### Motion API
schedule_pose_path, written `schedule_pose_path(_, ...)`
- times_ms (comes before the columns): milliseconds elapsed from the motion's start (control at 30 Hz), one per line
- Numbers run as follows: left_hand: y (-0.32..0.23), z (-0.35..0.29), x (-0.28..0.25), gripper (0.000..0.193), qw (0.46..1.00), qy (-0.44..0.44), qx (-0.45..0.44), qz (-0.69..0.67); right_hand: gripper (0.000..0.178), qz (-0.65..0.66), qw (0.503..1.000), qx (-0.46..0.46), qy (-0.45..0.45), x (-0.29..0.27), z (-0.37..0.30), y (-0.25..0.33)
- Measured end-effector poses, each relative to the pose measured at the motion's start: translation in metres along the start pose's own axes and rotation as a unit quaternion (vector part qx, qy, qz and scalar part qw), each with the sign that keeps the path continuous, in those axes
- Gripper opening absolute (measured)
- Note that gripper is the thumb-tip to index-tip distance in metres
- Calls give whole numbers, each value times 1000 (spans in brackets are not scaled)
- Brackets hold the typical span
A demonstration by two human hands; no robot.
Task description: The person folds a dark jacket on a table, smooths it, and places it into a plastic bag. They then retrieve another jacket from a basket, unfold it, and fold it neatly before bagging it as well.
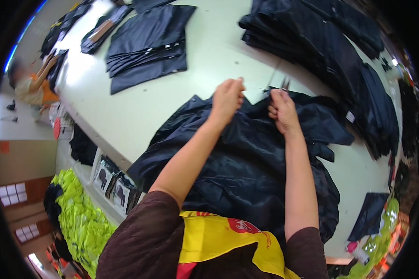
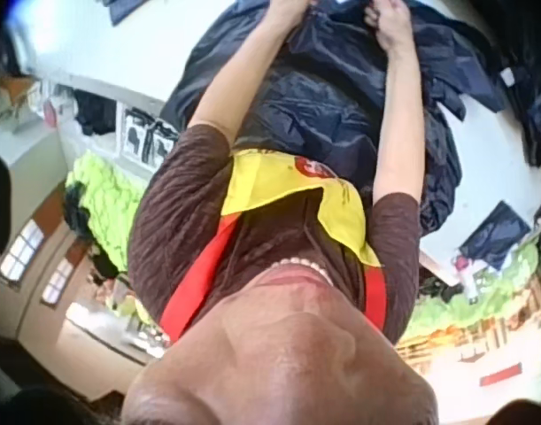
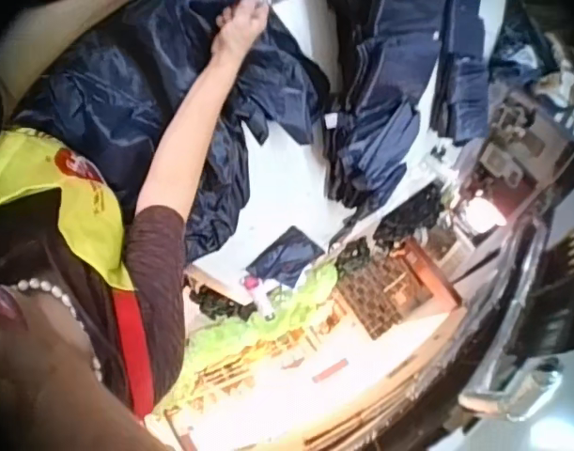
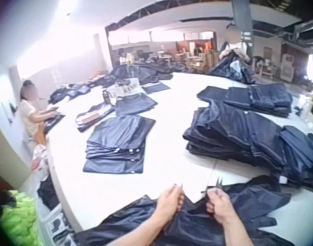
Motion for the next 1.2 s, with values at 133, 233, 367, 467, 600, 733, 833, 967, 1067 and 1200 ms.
schedule_pose_path(133,4,-9,12,30,989,72,-33,127,19,29,999,11,13,-4,-3,-5)
schedule_pose_path(233,2,-12,18,29,988,70,-18,136,19,23,999,8,26,-1,-4,-4)
schedule_pose_path(367,-14,-15,27,28,987,68,24,145,19,10,999,15,28,0,-4,-6)
schedule_pose_path(467,-12,-13,33,24,980,96,33,171,22,-14,999,7,46,3,-4,-5)
schedule_pose_path(600,-11,-10,34,19,987,95,50,121,22,-47,998,10,40,6,-6,-3)
schedule_pose_path(733,-8,-11,35,14,988,103,43,110,20,-88,995,-7,37,6,-8,-2)
schedule_pose_path(833,-9,-19,40,11,995,97,38,5,23,-89,996,-10,17,6,-15,1)
schedule_pose_path(967,-2,-20,36,10,994,89,31,-55,40,20,999,-22,-23,11,-44,12)
schedule_pose_path(1067,4,-23,36,8,991,89,11,-101,43,108,994,10,-12,21,-64,3)
schedule_pose_path(1200,7,-28,41,6,979,112,-9,-172,43,112,990,76,41,44,-80,-17)
Point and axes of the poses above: each hand's wrist, its own z-axis towards the middle knuckle, its own x-axis out of the palm, y = z × x, the point moved 9 cm from there along z, towards the middle knuckle, and after that the axes turned 3 degrees about -z, right-handed, at the moved point
